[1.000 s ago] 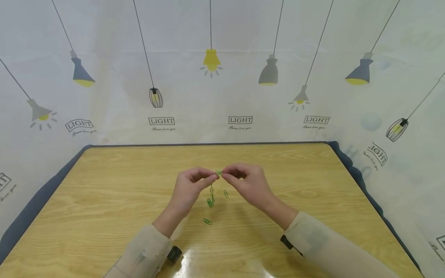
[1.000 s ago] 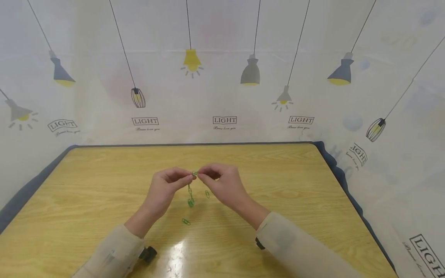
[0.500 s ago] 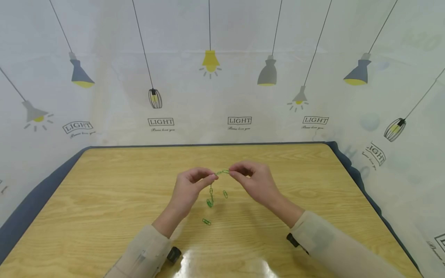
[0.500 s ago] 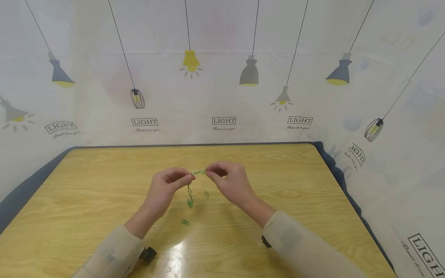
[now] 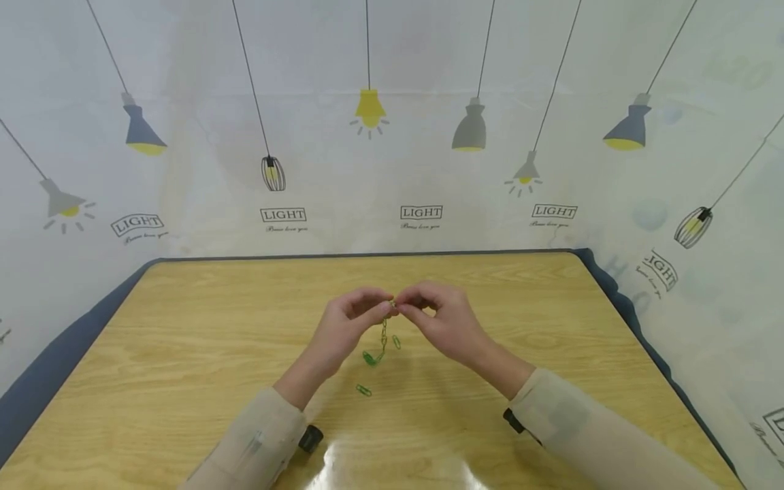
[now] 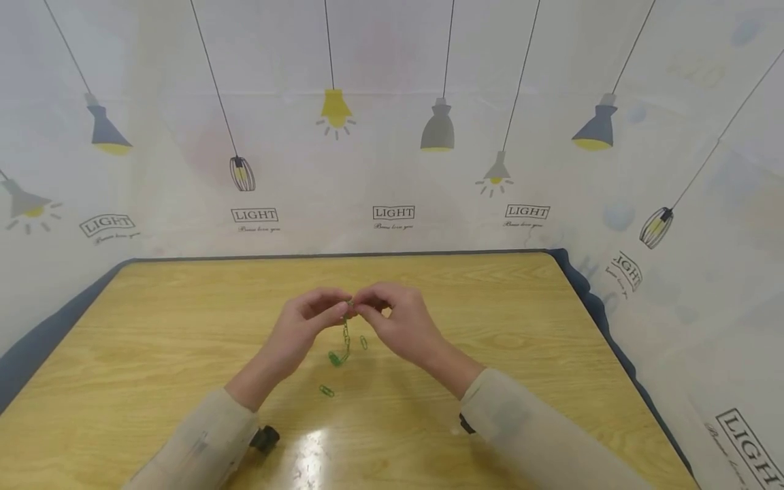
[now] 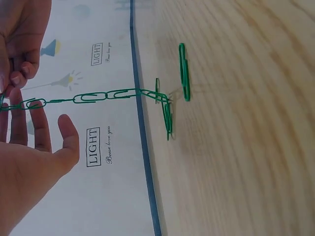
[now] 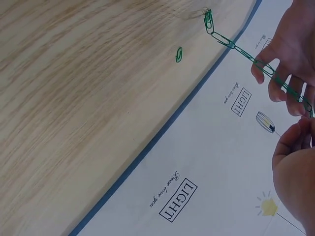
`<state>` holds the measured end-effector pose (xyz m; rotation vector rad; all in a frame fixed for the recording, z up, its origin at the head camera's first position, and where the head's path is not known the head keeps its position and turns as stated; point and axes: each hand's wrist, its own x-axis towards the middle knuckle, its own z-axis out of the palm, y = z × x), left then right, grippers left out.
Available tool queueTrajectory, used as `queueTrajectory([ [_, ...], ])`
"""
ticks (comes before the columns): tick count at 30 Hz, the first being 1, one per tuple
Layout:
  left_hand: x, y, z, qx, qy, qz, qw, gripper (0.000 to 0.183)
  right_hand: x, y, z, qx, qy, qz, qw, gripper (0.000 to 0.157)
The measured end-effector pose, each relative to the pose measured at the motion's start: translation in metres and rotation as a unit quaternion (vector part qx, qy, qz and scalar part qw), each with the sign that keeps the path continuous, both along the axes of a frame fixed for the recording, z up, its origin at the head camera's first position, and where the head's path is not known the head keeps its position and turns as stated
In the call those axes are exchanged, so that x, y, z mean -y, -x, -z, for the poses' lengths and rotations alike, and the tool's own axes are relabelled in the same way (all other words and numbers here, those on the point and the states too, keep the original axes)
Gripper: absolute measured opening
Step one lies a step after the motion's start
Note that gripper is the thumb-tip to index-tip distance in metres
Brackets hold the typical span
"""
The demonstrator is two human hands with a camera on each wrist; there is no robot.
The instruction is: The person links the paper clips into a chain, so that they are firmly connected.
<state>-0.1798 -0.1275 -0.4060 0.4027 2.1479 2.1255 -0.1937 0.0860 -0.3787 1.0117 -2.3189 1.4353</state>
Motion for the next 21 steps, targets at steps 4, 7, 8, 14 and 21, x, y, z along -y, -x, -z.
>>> queueTrajectory([
  [4, 0.000, 0.000, 0.000, 0.002, 0.004, -0.010, 0.9999, 0.027, 0.000, 0.000, 0.000, -0.003, -0.004, 0.002, 1.000, 0.007],
  [7, 0.002, -0.002, -0.001, 0.006, 0.016, -0.018, 0.9997, 0.025, 0.000, 0.001, 0.000, -0.003, -0.013, 0.008, 1.000, 0.007],
  [8, 0.003, -0.002, -0.001, 0.007, 0.019, -0.020, 0.9996, 0.025, -0.001, 0.001, -0.001, -0.003, -0.016, 0.009, 1.000, 0.007],
  [14, 0.006, -0.003, 0.000, 0.015, 0.021, -0.021, 0.9994, 0.026, -0.002, 0.003, 0.000, 0.004, -0.029, 0.004, 1.000, 0.007],
  [21, 0.008, -0.003, -0.003, 0.018, 0.014, -0.053, 0.9984, 0.027, -0.003, 0.016, 0.007, 0.048, -0.061, 0.036, 0.996, 0.013],
])
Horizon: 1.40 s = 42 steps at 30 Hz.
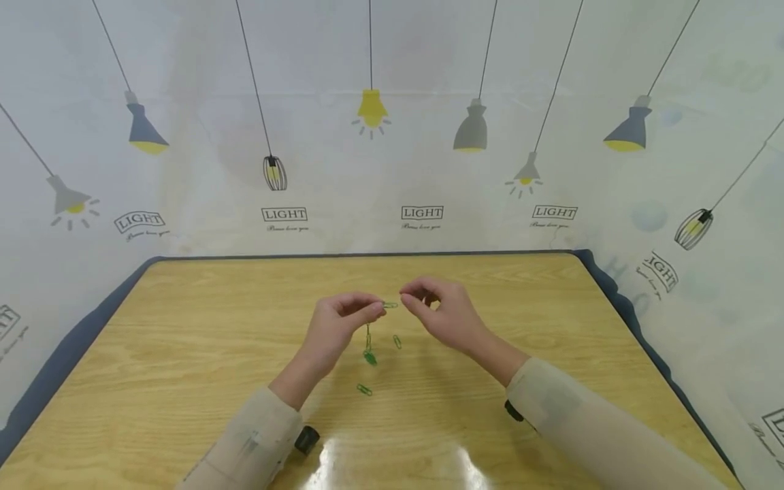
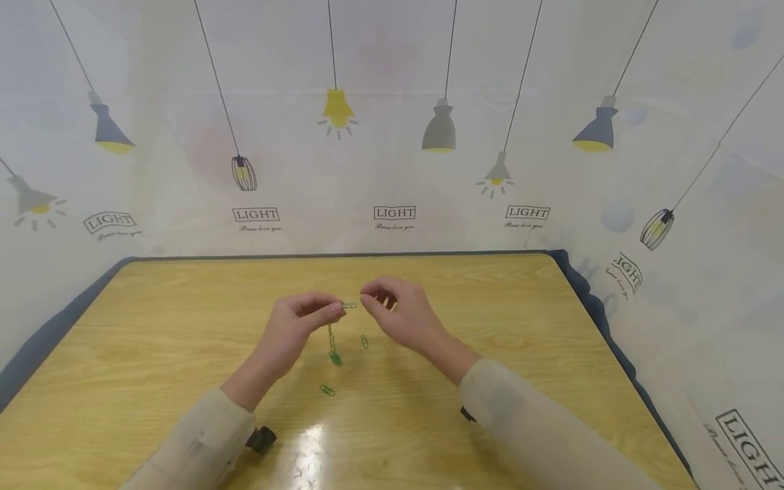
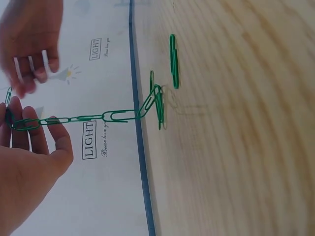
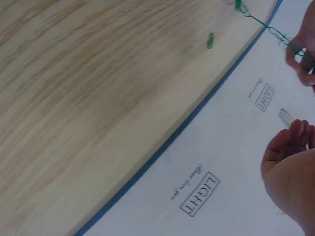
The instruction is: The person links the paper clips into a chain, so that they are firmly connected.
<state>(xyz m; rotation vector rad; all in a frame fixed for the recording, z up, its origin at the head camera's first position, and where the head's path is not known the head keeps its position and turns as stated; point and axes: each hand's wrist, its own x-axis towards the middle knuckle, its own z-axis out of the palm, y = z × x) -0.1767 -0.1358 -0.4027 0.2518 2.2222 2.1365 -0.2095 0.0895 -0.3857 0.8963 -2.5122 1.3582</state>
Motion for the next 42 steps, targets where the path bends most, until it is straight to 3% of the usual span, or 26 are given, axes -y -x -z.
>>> queueTrajectory([
  [3, 0.001, 0.001, 0.000, -0.001, -0.006, -0.008, 1.0000, 0.027, -0.001, 0.010, 0.008, 0.046, -0.049, 0.013, 0.998, 0.016],
  [8, 0.000, 0.000, -0.001, 0.005, -0.017, -0.019, 0.9997, 0.026, -0.002, 0.029, 0.032, 0.104, -0.144, -0.029, 0.984, 0.022],
  [14, -0.001, -0.001, -0.001, 0.008, -0.023, -0.035, 0.9991, 0.025, -0.002, 0.044, 0.055, 0.147, -0.204, -0.088, 0.964, 0.029],
  [18, -0.002, -0.001, 0.000, 0.006, -0.028, -0.041, 0.9987, 0.025, -0.001, 0.048, 0.061, 0.172, -0.221, -0.109, 0.954, 0.028],
  [30, -0.005, 0.001, 0.003, 0.004, -0.064, -0.047, 0.9968, 0.028, -0.003, 0.050, 0.068, 0.180, -0.204, -0.108, 0.956, 0.014],
  [42, -0.008, -0.003, -0.003, 0.003, -0.082, -0.040, 0.9958, 0.020, 0.000, 0.039, 0.069, 0.190, -0.204, -0.087, 0.956, 0.016],
])
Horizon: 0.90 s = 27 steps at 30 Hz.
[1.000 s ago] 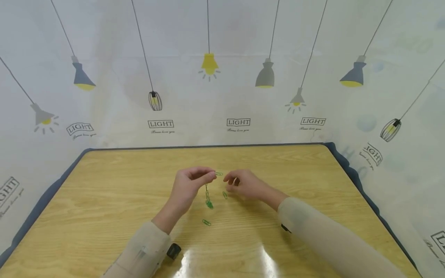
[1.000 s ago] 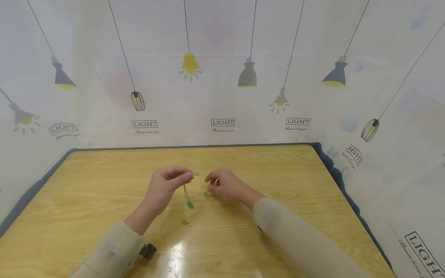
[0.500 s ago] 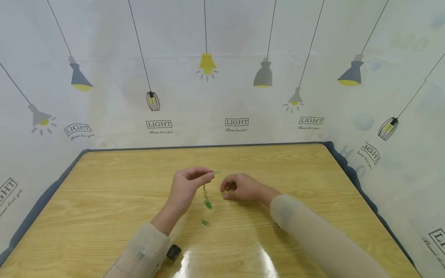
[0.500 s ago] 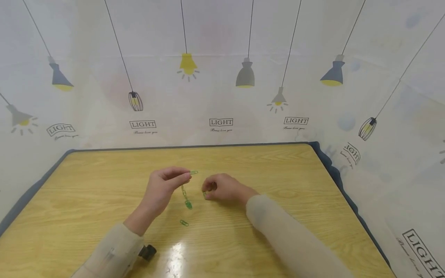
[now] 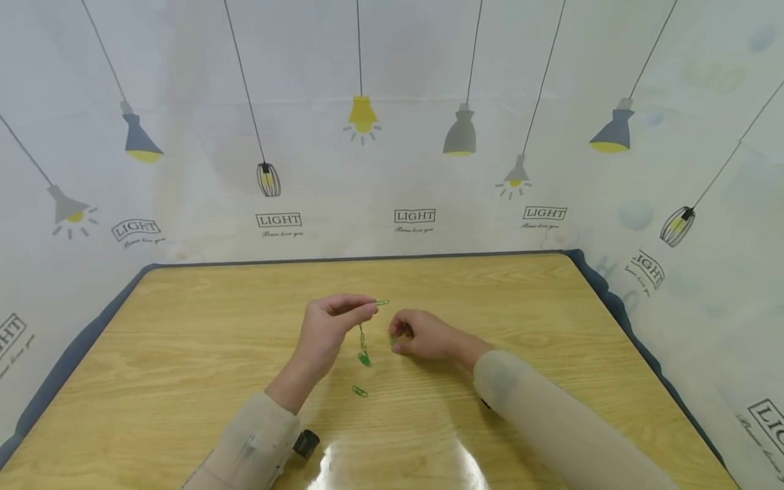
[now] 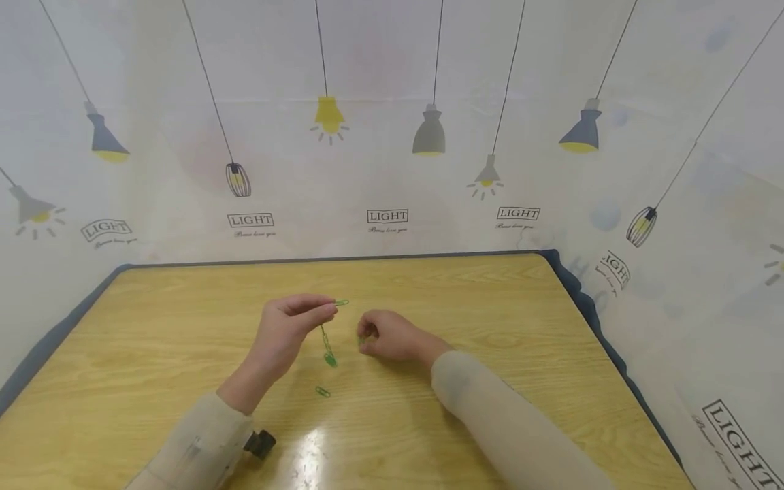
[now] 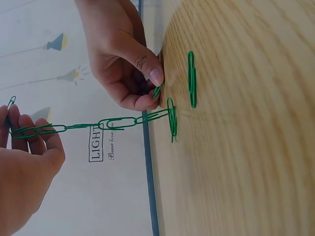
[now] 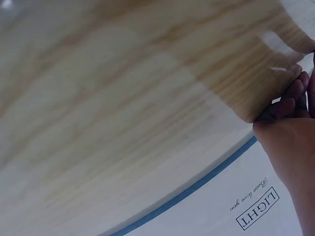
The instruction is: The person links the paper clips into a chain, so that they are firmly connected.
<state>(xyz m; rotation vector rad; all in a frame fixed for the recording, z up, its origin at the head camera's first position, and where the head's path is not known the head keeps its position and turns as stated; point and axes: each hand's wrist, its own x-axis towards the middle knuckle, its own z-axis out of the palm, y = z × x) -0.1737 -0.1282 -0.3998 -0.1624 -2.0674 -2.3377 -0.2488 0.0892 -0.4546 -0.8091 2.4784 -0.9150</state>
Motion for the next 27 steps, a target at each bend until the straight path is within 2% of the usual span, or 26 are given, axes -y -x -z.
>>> queueTrajectory([
  [7, 0.005, -0.002, 0.003, 0.007, 0.006, -0.005, 0.9999, 0.028, 0.002, -0.002, -0.003, -0.007, 0.007, -0.008, 1.000, 0.016],
  [12, 0.007, -0.002, 0.002, 0.011, 0.000, -0.011, 0.9999, 0.028, 0.007, -0.003, -0.013, -0.006, 0.008, -0.036, 0.999, 0.011],
  [15, 0.007, -0.002, 0.003, 0.013, -0.005, -0.005, 0.9999, 0.025, 0.009, -0.004, -0.019, -0.006, 0.014, -0.037, 0.999, 0.008],
  [21, 0.006, -0.002, 0.002, 0.016, -0.005, 0.000, 0.9999, 0.022, 0.003, -0.015, -0.046, 0.000, 0.079, 0.011, 0.997, 0.017],
  [27, 0.008, -0.003, -0.004, 0.005, 0.008, -0.001, 1.0000, 0.022, -0.001, -0.029, -0.075, 0.013, 0.161, 0.087, 0.983, 0.019],
])
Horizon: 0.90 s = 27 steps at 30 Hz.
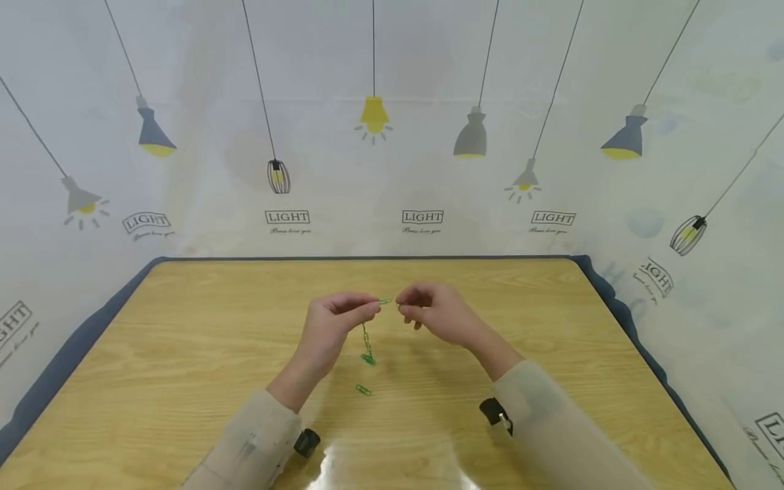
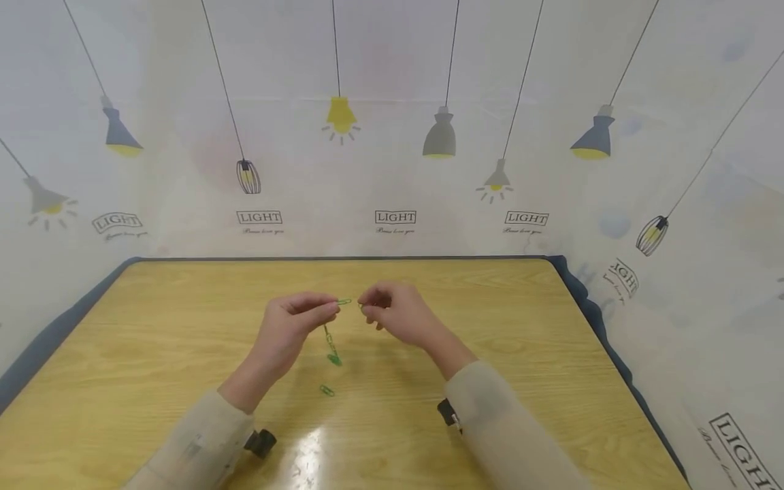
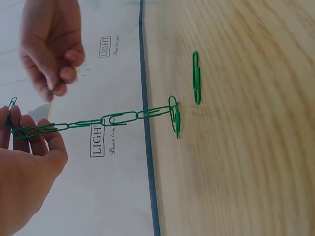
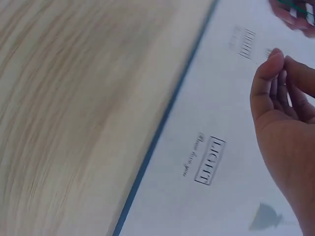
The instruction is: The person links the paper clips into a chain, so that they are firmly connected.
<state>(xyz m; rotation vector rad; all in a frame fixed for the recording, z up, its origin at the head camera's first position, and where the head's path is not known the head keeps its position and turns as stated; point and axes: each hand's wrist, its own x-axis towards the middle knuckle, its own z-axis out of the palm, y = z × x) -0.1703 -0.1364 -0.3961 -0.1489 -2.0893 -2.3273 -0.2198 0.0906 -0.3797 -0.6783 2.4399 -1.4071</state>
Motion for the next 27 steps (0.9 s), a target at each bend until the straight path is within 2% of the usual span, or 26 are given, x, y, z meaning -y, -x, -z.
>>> queueTrajectory([
  [4, -0.001, -0.001, -0.003, 0.000, 0.000, 0.002, 1.0000, 0.023, -0.005, -0.012, -0.011, 0.027, 0.081, 0.049, 0.995, 0.023],
  [9, -0.003, -0.001, -0.002, -0.003, 0.002, 0.015, 0.9999, 0.026, -0.003, -0.031, -0.016, 0.054, 0.177, 0.089, 0.979, 0.022],
  [15, -0.004, -0.002, 0.001, 0.000, 0.003, 0.012, 0.9999, 0.027, 0.003, -0.049, -0.011, 0.064, 0.206, 0.124, 0.969, 0.027],
  [21, -0.003, -0.002, 0.002, 0.000, 0.001, 0.007, 1.0000, 0.027, 0.008, -0.053, -0.007, 0.067, 0.232, 0.170, 0.955, 0.024],
  [27, -0.002, -0.002, 0.002, 0.005, -0.002, 0.003, 1.0000, 0.023, 0.008, -0.054, -0.008, 0.090, 0.238, 0.170, 0.952, 0.023],
])
